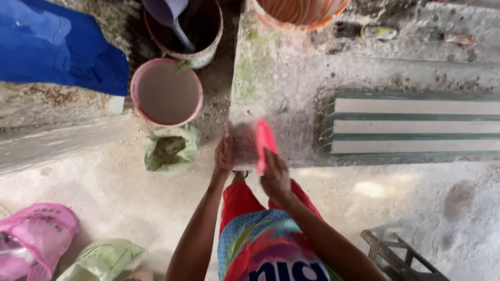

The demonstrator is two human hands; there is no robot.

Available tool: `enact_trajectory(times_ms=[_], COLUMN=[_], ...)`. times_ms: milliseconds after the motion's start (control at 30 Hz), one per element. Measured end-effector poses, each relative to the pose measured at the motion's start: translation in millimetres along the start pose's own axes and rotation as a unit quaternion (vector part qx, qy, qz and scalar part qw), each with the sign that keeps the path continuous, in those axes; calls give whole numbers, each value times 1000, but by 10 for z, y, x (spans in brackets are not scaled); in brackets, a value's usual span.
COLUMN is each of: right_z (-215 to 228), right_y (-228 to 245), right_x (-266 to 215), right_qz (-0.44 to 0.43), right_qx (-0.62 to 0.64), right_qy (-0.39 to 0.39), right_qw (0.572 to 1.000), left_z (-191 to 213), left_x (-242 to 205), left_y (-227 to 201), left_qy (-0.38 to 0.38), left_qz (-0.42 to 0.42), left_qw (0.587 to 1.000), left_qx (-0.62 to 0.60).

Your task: Scraping and brushing debris off long metal strips on a workbench.

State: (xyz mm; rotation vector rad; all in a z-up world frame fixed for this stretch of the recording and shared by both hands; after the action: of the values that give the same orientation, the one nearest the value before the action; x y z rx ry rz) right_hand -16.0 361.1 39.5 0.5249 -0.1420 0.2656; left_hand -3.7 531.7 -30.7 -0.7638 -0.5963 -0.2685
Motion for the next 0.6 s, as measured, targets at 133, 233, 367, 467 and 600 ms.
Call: enact_trajectory(times_ms=[133,233,367,467,600], right_z=[-249,-327,-645,-1006,-309], right_y=[721,1068,1497,1653,1276], right_x=[267,187,96,105,469], right_qz=[2,1,30,-25,-21], right_qx=[28,87,52,154,128], right_qy=[67,105,120,181,159], right_qw=[997,991,991,971,979], left_z=[-16,238,247,911,2058], left_x=[-145,-211,-944,-1469,-2184], left_y=[558,404,762,1429,1860], left_qy=[118,87,-102,-109,-129], left_qz=[494,518,641,500,749], left_qw=[820,798,474,708,645], left_qx=[-266,-295,-595,-487,-80])
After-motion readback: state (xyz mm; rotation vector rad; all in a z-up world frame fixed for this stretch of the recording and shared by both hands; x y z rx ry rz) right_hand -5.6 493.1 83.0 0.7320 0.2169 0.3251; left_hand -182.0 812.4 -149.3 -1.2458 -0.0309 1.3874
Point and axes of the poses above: each hand's wrist, its own x-axis towards the middle knuckle, its own z-axis out of the back of the hand, y = z × x, the point moved 10 cm from there along x, towards the middle knuckle, and after that the axes turned 3 degrees about -z, right-handed, at the moved point
